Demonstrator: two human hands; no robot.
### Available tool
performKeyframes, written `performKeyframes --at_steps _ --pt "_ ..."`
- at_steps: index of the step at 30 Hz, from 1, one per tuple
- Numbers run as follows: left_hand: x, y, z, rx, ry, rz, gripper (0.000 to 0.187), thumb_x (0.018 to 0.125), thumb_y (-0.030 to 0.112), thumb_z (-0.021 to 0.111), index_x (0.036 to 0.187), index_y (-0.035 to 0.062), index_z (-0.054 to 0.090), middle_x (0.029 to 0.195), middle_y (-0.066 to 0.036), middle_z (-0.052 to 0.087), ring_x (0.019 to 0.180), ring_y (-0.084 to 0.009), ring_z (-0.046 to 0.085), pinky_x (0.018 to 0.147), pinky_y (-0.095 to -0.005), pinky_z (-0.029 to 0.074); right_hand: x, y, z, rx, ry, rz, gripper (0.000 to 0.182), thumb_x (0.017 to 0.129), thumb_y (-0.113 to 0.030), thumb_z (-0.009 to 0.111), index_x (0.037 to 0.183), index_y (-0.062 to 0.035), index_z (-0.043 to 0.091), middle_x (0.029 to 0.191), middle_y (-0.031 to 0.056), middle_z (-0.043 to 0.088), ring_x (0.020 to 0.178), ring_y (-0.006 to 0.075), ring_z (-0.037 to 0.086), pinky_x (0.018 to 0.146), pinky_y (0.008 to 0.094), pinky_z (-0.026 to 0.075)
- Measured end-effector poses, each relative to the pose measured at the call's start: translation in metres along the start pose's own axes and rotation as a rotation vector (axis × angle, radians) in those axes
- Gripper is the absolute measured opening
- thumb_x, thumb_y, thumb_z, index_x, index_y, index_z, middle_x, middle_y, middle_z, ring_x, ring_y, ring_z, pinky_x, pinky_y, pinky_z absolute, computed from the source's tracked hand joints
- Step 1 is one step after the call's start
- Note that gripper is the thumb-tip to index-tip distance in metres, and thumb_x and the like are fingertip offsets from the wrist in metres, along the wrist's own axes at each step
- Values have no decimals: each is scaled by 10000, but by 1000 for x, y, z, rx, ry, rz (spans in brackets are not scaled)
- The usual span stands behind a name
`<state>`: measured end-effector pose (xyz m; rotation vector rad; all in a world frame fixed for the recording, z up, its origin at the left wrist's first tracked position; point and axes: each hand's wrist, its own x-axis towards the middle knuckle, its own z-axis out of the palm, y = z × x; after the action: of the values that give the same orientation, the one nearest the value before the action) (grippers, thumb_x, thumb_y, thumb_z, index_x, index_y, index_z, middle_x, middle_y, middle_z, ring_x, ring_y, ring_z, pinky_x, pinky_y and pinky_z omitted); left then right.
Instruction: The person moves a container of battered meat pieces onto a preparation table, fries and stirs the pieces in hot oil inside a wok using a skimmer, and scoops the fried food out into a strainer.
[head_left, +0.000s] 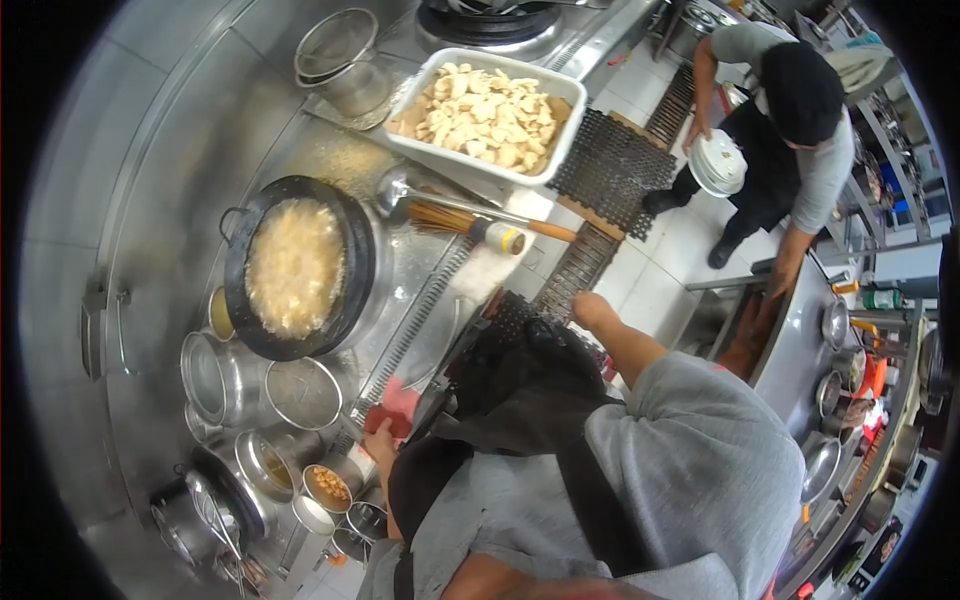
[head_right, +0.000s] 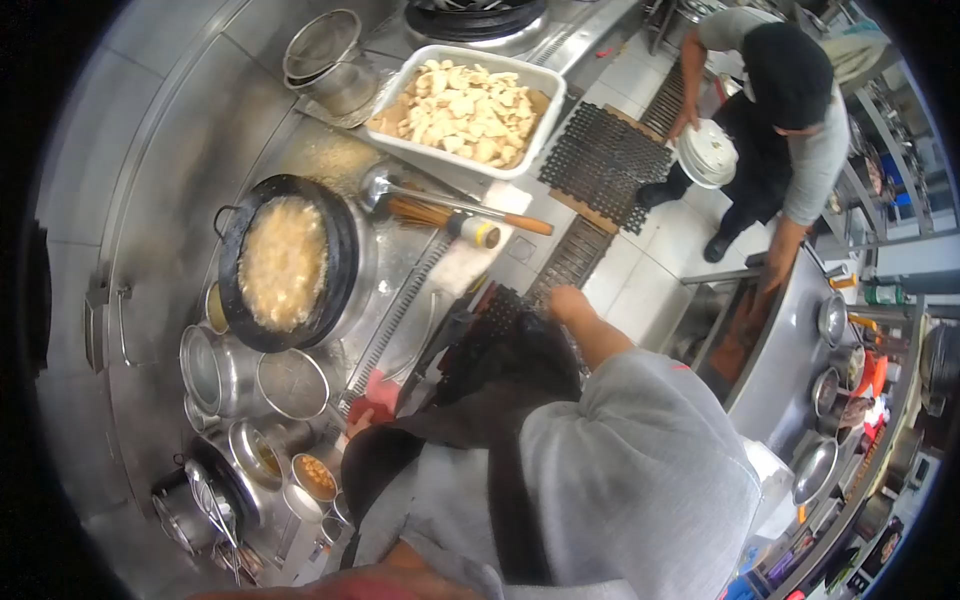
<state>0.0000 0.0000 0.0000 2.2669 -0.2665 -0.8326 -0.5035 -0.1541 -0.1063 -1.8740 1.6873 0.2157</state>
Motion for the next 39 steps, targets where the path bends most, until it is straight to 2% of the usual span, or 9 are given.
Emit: performKeyframes --at_steps 2,5,7,17,19,26,29,33,39 --pt "-14 35 -15 116 106 153 676 671 79 763 1259 -36 451 1152 -187 582 996 -261 607 834 -383 507 16 -30 5 72 28 -38 185 779 -170 576 748 -23 685 843 224 657 891 358 637 780 424 520" --pt "36 -54 41 249 57 60 703 665 111 767 1267 -46 438 1168 -200 575 1037 -292 589 879 -369 482 2 3 -3 24 83 183 181 781 -149 562 821 -17 680 883 227 655 899 355 637 784 433 516" --pt "47 -47 24 304 53 69 692 661 112 770 1255 -42 452 1156 -192 585 1026 -284 594 870 -367 487 18 -28 5 188 205 187 273 785 -124 547 1035 -52 631 998 229 638 961 367 618 857 445 488" --pt "76 -70 22 71 -30 31 557 638 83 788 1141 0 564 959 -111 659 879 -246 642 745 -361 539 167 -47 71 238 52 116 270 798 -213 579 1037 -95 622 1066 159 624 1021 323 590 877 445 481" --pt "55 -47 11 -54 -93 -137 539 648 75 780 1145 55 573 945 -94 660 753 -203 658 585 -344 567 180 -51 89 112 277 -433 315 837 -190 515 1111 -56 595 1110 180 617 1073 342 564 896 406 467" --pt "7 -14 -20 -692 -389 -257 436 751 157 672 1158 111 522 1009 -64 602 907 -208 596 735 -358 501 214 -65 117 208 112 -349 303 845 -259 543 1067 -69 623 1061 178 635 1041 335 579 866 409 473" --pt "-11 15 -7 -872 -311 -209 418 747 196 642 1142 96 545 956 -71 609 817 -226 577 600 -276 457 211 -66 110 190 86 -343 305 847 -272 546 1061 -70 625 1055 179 637 1034 334 583 860 410 474" --pt "-3 31 -1 -934 -440 -225 464 743 209 658 1171 96 520 1000 -48 588 844 -227 584 703 -321 470 207 -63 105 175 68 -326 309 849 -289 549 1053 -71 628 1047 180 639 1024 333 587 853 413 477" --pt "7 73 31 -710 -464 -80 292 828 209 611 1086 89 547 896 -62 621 741 -182 585 551 -276 417 196 -54 81 175 87 -341 317 853 -314 554 1042 -72 632 1035 182 642 1009 332 594 841 416 480"
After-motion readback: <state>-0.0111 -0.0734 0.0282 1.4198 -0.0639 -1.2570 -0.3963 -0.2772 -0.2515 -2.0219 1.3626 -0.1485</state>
